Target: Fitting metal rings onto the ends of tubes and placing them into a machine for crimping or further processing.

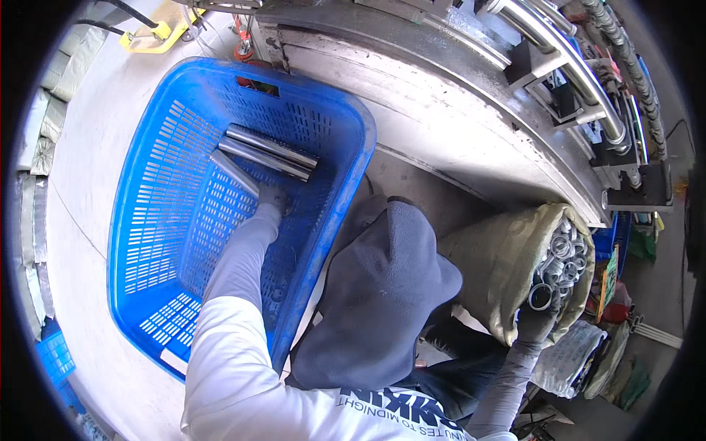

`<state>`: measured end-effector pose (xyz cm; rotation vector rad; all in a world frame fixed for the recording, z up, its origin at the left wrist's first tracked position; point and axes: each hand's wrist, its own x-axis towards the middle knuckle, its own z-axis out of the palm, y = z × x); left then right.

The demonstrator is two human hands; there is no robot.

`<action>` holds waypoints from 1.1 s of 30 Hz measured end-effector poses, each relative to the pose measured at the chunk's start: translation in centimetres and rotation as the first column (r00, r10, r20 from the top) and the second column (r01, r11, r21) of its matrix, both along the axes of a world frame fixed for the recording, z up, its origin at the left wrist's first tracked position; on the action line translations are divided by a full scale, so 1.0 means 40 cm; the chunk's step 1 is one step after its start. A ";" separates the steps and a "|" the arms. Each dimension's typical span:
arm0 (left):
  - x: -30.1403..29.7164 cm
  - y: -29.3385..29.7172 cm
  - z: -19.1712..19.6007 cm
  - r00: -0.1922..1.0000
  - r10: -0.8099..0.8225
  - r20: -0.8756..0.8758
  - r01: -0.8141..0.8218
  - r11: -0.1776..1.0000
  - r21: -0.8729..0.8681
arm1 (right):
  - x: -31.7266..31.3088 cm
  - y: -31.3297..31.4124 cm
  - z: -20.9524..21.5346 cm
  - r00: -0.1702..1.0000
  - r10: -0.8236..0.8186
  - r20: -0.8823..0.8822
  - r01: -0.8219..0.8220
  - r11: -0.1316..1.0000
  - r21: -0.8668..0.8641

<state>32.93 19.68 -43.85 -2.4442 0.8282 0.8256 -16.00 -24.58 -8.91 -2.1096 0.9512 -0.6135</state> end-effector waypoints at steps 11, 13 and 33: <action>-0.216 0.191 0.251 0.993 0.115 0.023 -0.084 0.836 -0.542 | 0.131 0.135 0.132 0.948 -0.066 0.312 0.018 0.988 0.155; -0.146 0.300 0.234 0.971 0.234 0.045 -0.131 0.683 -0.718 | 0.131 0.143 0.127 0.908 -0.134 0.397 0.047 0.974 0.220; -0.746 -0.449 1.199 0.749 -0.562 0.351 0.568 0.273 -0.776 | 0.026 0.289 0.125 0.715 -0.270 0.645 -0.261 0.753 0.604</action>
